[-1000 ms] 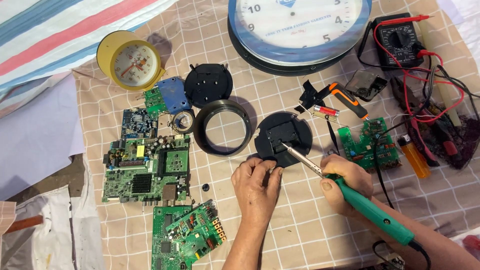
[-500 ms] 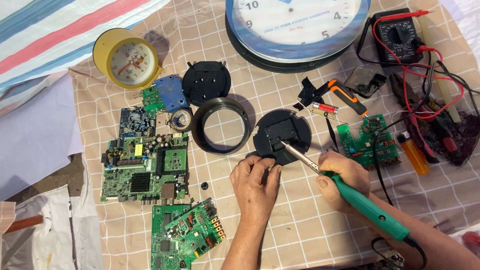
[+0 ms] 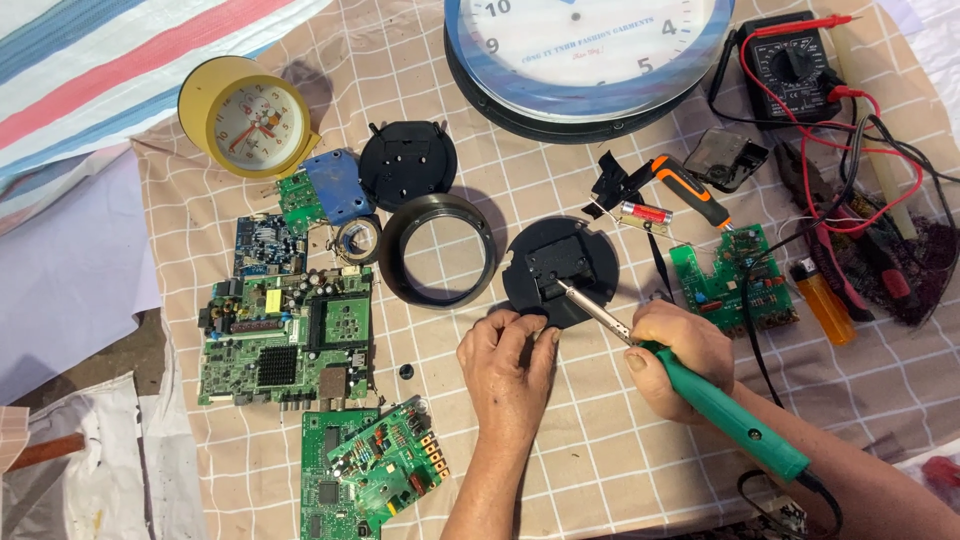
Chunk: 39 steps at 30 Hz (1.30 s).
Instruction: Disassembling a wall clock and soldering electronic components on circuit boards.
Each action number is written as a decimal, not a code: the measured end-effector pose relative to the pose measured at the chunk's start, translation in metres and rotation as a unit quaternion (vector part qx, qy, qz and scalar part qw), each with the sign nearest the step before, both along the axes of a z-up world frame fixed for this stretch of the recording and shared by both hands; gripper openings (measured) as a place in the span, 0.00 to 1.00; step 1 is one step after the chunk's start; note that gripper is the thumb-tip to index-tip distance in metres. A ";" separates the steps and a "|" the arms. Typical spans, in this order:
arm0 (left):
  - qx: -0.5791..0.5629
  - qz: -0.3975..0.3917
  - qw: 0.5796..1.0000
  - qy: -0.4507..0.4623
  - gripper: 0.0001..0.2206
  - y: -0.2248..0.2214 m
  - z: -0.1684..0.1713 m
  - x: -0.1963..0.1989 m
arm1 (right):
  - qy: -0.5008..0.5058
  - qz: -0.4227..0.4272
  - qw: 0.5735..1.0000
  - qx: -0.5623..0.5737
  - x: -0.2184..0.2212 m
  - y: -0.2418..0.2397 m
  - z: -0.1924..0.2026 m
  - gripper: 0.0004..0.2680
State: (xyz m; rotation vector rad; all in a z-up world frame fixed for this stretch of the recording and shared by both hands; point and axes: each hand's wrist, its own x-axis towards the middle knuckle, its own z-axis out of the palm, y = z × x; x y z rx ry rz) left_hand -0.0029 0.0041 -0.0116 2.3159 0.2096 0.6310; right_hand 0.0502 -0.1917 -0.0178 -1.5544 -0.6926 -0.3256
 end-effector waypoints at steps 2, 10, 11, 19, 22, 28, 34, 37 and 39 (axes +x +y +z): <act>-0.003 -0.003 1.000 0.003 0.08 0.000 0.000 0.000 | -0.005 -0.007 1.000 0.000 0.000 0.001 0.001 0.04; -0.009 -0.001 1.000 0.005 0.08 -0.001 0.002 0.000 | -0.003 -0.079 0.995 -0.057 -0.007 0.008 0.006 0.05; -0.008 0.000 1.000 0.005 0.08 -0.001 0.003 0.000 | 0.003 -0.111 0.991 -0.080 -0.009 0.012 0.009 0.06; -0.005 0.002 1.000 0.004 0.08 -0.001 0.002 0.000 | 0.067 -0.060 0.988 -0.127 -0.012 0.006 0.032 0.05; -0.003 0.002 1.000 0.002 0.08 -0.001 0.002 0.001 | 0.105 -0.078 0.963 -0.235 -0.020 0.012 0.049 0.08; -0.004 0.000 1.000 0.006 0.08 -0.001 0.001 0.000 | 0.119 -0.067 0.957 -0.258 -0.019 0.000 0.033 0.08; -0.005 -0.005 1.000 0.017 0.08 -0.003 0.016 0.000 | 0.041 -0.059 0.996 -0.052 -0.012 -0.013 0.017 0.08; -0.009 -0.007 0.999 0.041 0.09 -0.004 0.024 0.000 | 0.074 -0.044 0.996 0.020 -0.008 -0.030 0.044 0.05; -0.009 -0.007 0.999 0.042 0.08 -0.004 0.024 0.000 | 0.106 -0.066 0.989 0.083 -0.006 -0.052 0.034 0.12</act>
